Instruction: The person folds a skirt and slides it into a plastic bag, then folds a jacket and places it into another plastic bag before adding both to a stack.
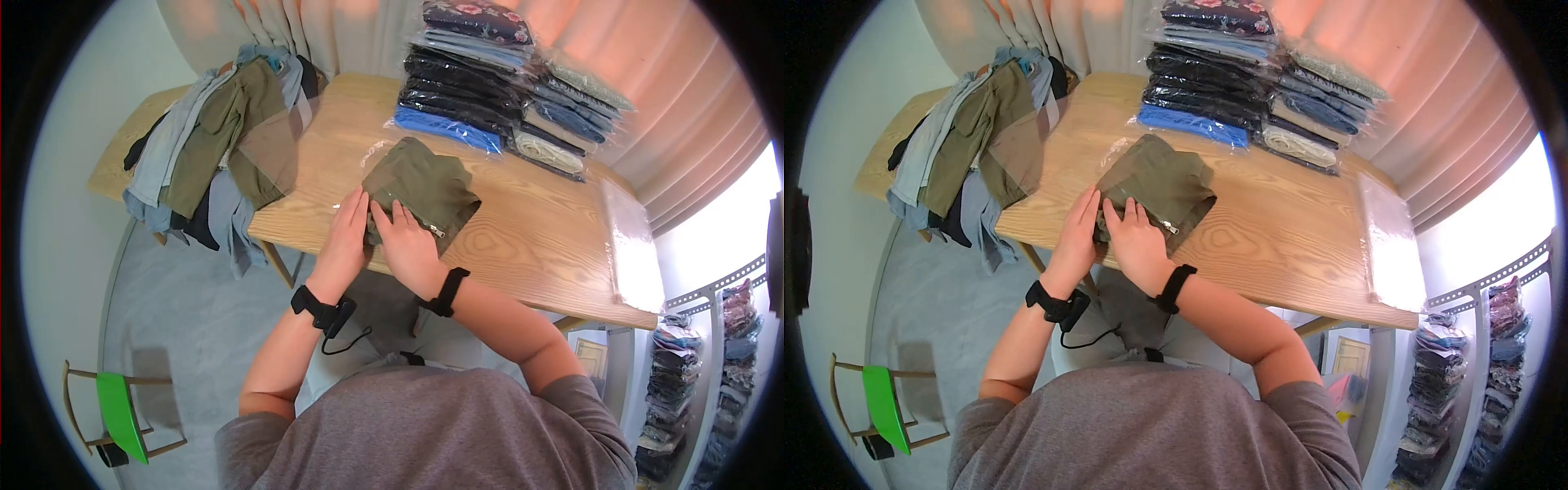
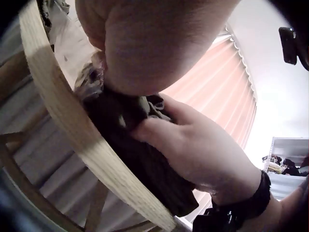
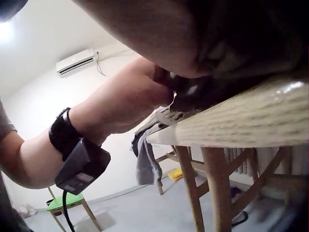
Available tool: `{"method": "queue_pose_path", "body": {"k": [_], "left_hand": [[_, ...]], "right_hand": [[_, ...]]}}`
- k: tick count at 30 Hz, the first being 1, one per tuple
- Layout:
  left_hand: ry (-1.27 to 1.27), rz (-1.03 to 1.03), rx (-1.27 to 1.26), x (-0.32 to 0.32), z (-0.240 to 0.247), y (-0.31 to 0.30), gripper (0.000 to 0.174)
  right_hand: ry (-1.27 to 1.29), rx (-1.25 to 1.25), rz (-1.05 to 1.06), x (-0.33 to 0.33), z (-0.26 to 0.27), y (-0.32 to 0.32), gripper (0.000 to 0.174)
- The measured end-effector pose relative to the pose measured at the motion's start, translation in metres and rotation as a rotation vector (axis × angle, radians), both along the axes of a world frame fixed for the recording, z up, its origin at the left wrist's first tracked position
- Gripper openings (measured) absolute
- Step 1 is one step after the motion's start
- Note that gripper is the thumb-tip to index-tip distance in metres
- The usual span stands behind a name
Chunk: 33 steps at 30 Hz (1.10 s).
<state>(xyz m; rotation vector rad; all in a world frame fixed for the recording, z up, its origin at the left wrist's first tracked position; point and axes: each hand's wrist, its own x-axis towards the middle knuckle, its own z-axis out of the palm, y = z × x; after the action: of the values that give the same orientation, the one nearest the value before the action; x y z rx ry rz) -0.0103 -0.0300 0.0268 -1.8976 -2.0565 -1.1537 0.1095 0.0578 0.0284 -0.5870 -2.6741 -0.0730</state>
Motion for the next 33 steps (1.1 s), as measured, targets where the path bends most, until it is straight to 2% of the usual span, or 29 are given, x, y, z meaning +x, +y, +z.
{"method": "queue_pose_path", "body": {"k": [2, 6, 9, 12, 15, 17, 24, 27, 33], "left_hand": [[-0.032, 0.013, 0.058, 0.002, 0.001, 0.007, 0.062], [0.062, 0.027, 0.100, -0.001, -0.007, 0.017, 0.059], [0.060, 0.027, 0.064, -0.001, -0.010, 0.012, 0.061], [0.097, 0.099, 0.156, 0.005, -0.013, -0.004, 0.055], [0.099, 0.194, 0.169, 0.018, -0.032, -0.031, 0.034], [0.103, 0.186, 0.149, 0.022, -0.045, -0.035, 0.034], [0.205, 0.262, -0.001, 0.029, -0.043, -0.033, 0.042], [0.233, 0.284, -0.046, 0.031, -0.046, -0.031, 0.044], [0.244, 0.258, 0.001, 0.028, -0.050, -0.034, 0.041]], "right_hand": [[0.012, -0.044, -0.062, -0.009, 0.001, -0.003, 0.064], [-0.077, -0.055, -0.055, -0.023, -0.005, -0.001, 0.052], [-0.124, -0.043, -0.045, -0.026, -0.004, -0.001, 0.056], [-0.102, -0.017, -0.053, -0.027, -0.001, -0.003, 0.063], [-0.111, -0.113, -0.044, -0.025, 0.010, -0.005, 0.071], [-0.143, -0.077, -0.059, -0.026, 0.010, -0.003, 0.076], [-0.112, -0.090, -0.031, -0.031, 0.011, 0.004, 0.073], [-0.113, -0.191, -0.033, -0.039, 0.014, 0.002, 0.072], [-0.251, -0.099, -0.094, -0.060, 0.015, -0.012, 0.072]]}}
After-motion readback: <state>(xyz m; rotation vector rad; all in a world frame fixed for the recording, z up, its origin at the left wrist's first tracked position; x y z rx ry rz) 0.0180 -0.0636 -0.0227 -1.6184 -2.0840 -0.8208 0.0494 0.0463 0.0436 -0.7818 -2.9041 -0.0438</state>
